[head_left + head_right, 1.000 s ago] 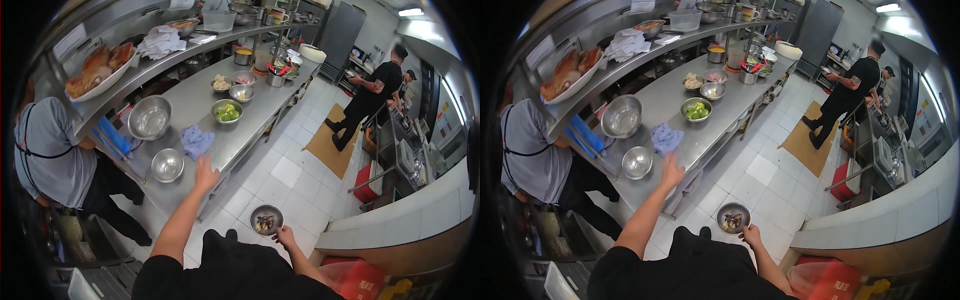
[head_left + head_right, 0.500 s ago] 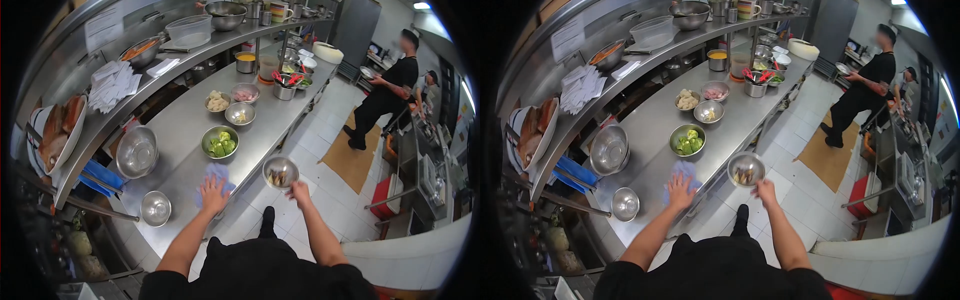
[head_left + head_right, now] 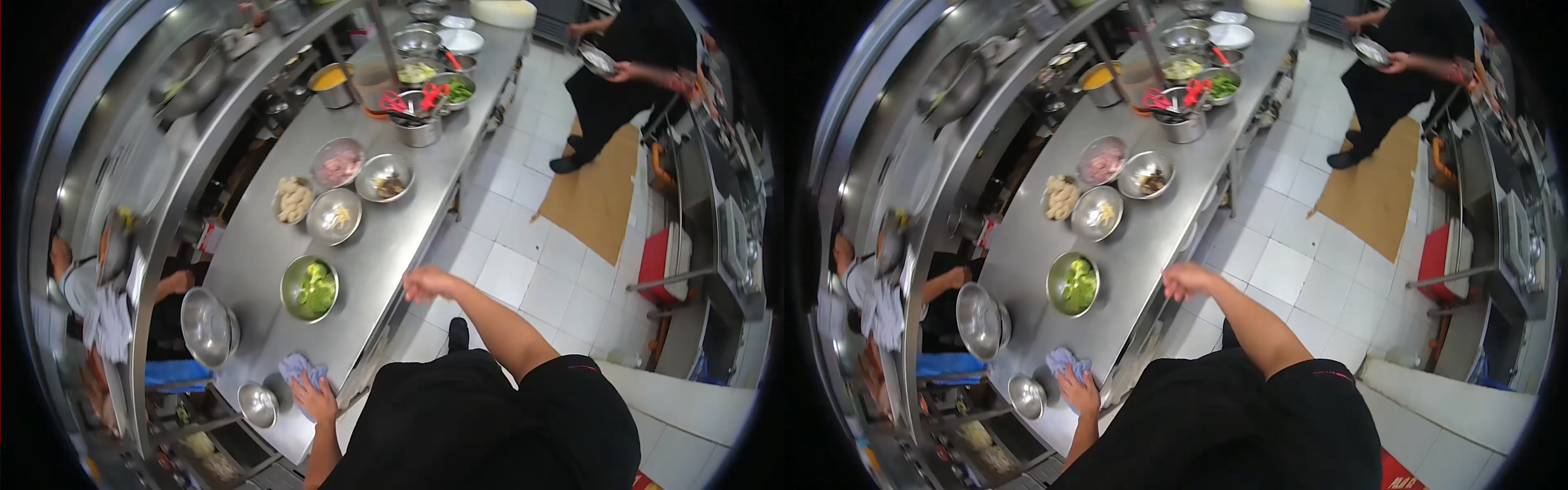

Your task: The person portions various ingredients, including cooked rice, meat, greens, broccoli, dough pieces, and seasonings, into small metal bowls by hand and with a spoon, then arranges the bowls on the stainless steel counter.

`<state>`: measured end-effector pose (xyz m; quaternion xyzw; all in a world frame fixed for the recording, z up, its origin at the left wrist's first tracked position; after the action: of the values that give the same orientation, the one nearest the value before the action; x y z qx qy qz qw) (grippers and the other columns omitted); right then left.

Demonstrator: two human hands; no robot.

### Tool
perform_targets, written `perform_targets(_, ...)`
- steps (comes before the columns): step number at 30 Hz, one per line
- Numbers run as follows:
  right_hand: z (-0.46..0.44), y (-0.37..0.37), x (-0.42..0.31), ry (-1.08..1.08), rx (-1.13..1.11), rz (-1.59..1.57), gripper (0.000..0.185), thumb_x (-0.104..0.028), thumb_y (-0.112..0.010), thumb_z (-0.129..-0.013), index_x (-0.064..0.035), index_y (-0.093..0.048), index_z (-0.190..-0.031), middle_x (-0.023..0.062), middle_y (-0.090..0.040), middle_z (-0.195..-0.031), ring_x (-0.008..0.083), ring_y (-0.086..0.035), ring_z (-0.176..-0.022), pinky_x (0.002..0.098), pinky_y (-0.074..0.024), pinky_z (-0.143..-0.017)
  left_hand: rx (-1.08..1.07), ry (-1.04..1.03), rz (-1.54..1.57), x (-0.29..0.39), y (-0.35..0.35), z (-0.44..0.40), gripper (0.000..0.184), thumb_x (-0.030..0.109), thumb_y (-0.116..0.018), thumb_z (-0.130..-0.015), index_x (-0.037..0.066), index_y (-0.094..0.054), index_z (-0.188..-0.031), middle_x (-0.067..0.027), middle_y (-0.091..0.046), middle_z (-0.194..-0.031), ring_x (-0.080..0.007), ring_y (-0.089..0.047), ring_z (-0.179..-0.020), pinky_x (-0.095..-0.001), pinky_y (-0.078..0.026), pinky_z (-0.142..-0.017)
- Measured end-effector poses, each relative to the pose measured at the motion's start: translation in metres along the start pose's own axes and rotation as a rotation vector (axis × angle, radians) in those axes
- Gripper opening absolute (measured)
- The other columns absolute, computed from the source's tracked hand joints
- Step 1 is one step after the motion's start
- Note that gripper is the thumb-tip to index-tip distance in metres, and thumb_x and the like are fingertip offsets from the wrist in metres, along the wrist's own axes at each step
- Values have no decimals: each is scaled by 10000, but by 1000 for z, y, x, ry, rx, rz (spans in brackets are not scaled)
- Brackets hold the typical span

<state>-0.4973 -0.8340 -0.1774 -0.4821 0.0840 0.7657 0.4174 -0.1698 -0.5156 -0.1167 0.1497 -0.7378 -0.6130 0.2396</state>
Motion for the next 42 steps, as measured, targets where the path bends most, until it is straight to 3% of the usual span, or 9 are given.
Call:
perform_targets(2, -5, 14, 91, -240, -37, -89, 317, -365, -564, -980, -60, -633, -927, 100, -728, -810, 154, -653, -582, 333, -488, -455, -90, 187, -52, -13, -16, -9, 663, 499, -479, -1008, 109, -362, -1531, -322, -256, -1580, -471, -231, -1477, -590, -178, -1179)
perform_targets(5, -32, 66, 204, -478, 222, -8, 359, -367, -578, -938, -11, -627, -940, 123, -712, -762, 189, -665, -584, 350, -508, -462, -151, 377, -51, -19, -28, -29, 697, 556, -395, -1031, 125, -300, -1569, -325, -188, -1609, -466, -175, -1502, -592, -153, -1186)
perform_targets(11, -121, 142, 170, -308, 568, 113, 453, -337, -615, -871, 50, -629, -1106, 178, -720, -777, 304, -712, -647, 407, -577, -581, -234, 435, -13, -29, -41, -46, 734, 594, -329, -1039, 139, -216, -1603, -371, -116, -1606, -511, -88, -1506, -609, -109, -1192)
perform_targets(15, -173, 173, 121, -257, 685, 463, 472, -311, -566, -922, -19, -585, -1293, 234, -703, -1130, 318, -703, -1044, 425, -573, -842, -300, 455, -22, -26, -36, -48, 748, 586, -339, -1040, 138, -167, -1614, -391, -86, -1601, -543, -58, -1496, -616, -87, -1196)
perform_targets(17, -274, 201, 206, 316, 633, 334, 468, -298, -496, -966, -40, -565, -1351, 242, -640, -1292, 312, -650, -1171, 415, -543, -932, -351, 403, -2, -27, -41, -49, 760, 565, -360, -1040, 134, -126, -1621, -406, -70, -1594, -561, -47, -1489, -621, -69, -1197)
perform_targets(18, -289, 197, 210, 316, 602, 338, 468, -298, -496, -966, -40, -565, -1351, 242, -640, -1292, 312, -650, -1171, 415, -543, -932, -375, 423, 0, -27, -41, -50, 761, 543, -369, -1043, 112, -118, -1619, -419, -61, -1588, -584, -39, -1478, -629, -63, -1194)
perform_targets(20, -295, 201, 218, 412, 699, -602, 505, -312, -498, -970, 18, -545, -1349, 242, -638, -1303, 386, -653, -1137, 415, -553, -913, -375, 402, -14, -32, -43, -49, 761, 537, -367, -1044, 103, -118, -1617, -429, -55, -1582, -587, -37, -1477, -630, -62, -1193)
perform_targets(25, -280, 181, 144, -10, 714, 392, 507, -313, -507, -964, 25, -546, -1340, 244, -647, -1280, 397, -655, -1122, 422, -553, -910, -408, 424, -25, -23, -40, -54, 754, 505, -368, -1048, 69, -118, -1610, -458, -26, -1564, -602, -38, -1469, -641, -78, -1188)
perform_targets(42, -254, 155, 78, -46, 591, 723, 516, -315, -534, -945, 51, -548, -1309, 251, -675, -1202, 434, -663, -1071, 445, -556, -901, -336, 368, -126, -35, -44, -50, 774, 527, -388, -1034, 85, -125, -1613, -451, -106, -1556, -607, -100, -1456, -657, -117, -1173)
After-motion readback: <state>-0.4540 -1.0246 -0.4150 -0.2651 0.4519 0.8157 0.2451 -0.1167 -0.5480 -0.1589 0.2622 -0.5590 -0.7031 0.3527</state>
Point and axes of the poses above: each hand's wrist, its own z-axis away from the middle knuckle, its own y-axis out of the back of the hand, x = y × z, the point moved 7 cm from there along -z, towards the middle knuckle
